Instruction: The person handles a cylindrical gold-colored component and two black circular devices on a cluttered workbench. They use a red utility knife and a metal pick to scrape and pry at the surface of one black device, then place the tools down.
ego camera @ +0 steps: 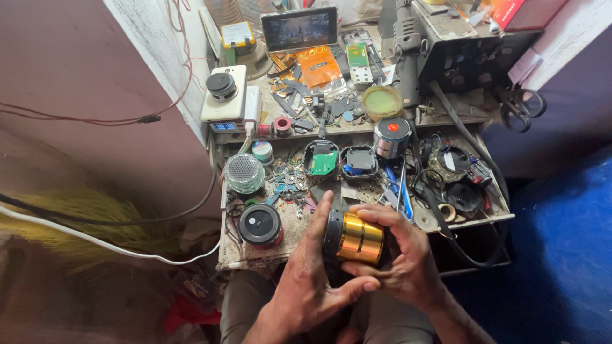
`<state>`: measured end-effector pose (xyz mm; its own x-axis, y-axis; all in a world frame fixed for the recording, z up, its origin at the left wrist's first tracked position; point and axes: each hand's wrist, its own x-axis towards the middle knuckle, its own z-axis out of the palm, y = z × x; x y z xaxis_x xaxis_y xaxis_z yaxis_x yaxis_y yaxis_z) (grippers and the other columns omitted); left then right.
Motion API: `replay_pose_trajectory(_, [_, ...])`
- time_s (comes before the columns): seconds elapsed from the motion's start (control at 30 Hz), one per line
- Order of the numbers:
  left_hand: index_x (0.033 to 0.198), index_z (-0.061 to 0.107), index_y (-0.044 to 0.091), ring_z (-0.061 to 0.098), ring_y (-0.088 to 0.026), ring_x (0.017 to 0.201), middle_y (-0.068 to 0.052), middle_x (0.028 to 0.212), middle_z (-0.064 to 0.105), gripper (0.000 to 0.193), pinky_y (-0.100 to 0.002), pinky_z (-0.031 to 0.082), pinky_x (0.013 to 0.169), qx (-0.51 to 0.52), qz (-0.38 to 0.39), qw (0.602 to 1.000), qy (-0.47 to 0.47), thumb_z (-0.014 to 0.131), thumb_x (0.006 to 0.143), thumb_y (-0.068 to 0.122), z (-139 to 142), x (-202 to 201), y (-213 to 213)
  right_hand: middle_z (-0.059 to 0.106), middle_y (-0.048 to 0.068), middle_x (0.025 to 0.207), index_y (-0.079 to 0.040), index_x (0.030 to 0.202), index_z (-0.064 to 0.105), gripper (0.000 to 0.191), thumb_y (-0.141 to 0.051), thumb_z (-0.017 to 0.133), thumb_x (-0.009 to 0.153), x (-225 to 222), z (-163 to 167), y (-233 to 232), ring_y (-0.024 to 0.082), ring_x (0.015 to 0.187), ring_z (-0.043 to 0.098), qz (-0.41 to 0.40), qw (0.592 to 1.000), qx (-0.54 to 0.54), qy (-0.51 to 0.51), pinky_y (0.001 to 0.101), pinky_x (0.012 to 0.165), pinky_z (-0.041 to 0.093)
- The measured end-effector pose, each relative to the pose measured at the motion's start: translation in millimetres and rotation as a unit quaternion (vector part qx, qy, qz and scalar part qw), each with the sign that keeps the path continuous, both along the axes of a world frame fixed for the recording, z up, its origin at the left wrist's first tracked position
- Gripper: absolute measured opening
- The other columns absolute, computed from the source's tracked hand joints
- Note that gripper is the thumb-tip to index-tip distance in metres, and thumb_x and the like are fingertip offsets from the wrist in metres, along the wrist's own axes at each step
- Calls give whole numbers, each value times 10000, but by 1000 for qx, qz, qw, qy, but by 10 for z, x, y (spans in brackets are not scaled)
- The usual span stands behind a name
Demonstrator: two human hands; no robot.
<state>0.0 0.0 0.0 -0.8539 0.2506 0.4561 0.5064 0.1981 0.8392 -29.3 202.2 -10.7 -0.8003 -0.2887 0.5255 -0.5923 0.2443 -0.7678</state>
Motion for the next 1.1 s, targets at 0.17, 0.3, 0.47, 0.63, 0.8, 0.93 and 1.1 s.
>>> replay_pose_trajectory(0.17, [1649, 154, -49, 491, -428, 1515, -309, 1646, 395, 1217, -446, 444, 1218, -34, -5, 998, 57, 868, 809, 467, -85, -30, -32, 689, 129, 1319, -30, 1326, 582, 754, -182, 950, 685, 12, 40, 45, 211, 1223, 664, 8, 996, -30, -79, 355, 1043, 545])
replay_pose_trajectory(0.3, [1657, 161, -38, 496, -432, 1510, -295, 1642, 412, 1246, -445, 463, 1210, -83, 4, 993, 82, 898, 774, 440, -153, -90, -79, 689, 120, 1287, 10, 1351, 576, 697, -127, 905, 752, -3, 59, 54, 170, 1177, 658, 76, 960, -151, -225, 354, 1026, 555])
replay_pose_trajectory(0.47, [1630, 171, -2, 554, -440, 1403, -272, 1568, 449, 1290, -462, 497, 1136, -79, 45, 992, 85, 964, 690, 387, -245, -174, -13, 701, 114, 1212, 20, 1356, 566, 684, -146, 875, 769, -43, 56, 3, 170, 1112, 683, 67, 935, -184, -295, 347, 983, 568])
replay_pose_trajectory(0.63, [1569, 182, 37, 631, -419, 1301, -273, 1588, 437, 1200, -447, 559, 1066, -45, 99, 985, 134, 975, 723, 341, -339, -260, 139, 701, 102, 1190, 15, 1356, 559, 691, -168, 869, 767, -82, 68, -68, 159, 1084, 688, 45, 933, -188, -305, 333, 953, 578])
replay_pose_trajectory(0.8, [1503, 261, 48, 600, -467, 1324, -275, 1549, 453, 1087, -489, 535, 1106, -25, 152, 972, 179, 963, 711, 293, -391, -316, 214, 720, 110, 1173, 21, 1346, 557, 701, -232, 863, 768, -68, 74, -149, 152, 1059, 700, -4, 941, -167, -294, 306, 931, 582])
replay_pose_trajectory(0.93, [1446, 329, 56, 555, -418, 1280, -221, 1412, 486, 1055, -494, 480, 1101, -15, 208, 958, 197, 966, 641, 301, -384, -327, 296, 725, 117, 1159, 29, 1322, 567, 694, -275, 860, 771, -61, 74, -257, 148, 1040, 705, -48, 945, -156, -285, 299, 900, 596])
replay_pose_trajectory(1.1, [1451, 371, 24, 578, -385, 1328, -211, 1443, 522, 970, -486, 482, 1152, 27, 219, 956, 193, 955, 718, 271, -389, -314, 316, 705, 119, 1180, 21, 1339, 549, 721, -295, 863, 772, -24, 53, -358, 143, 1055, 694, -55, 937, -176, -298, 297, 906, 592])
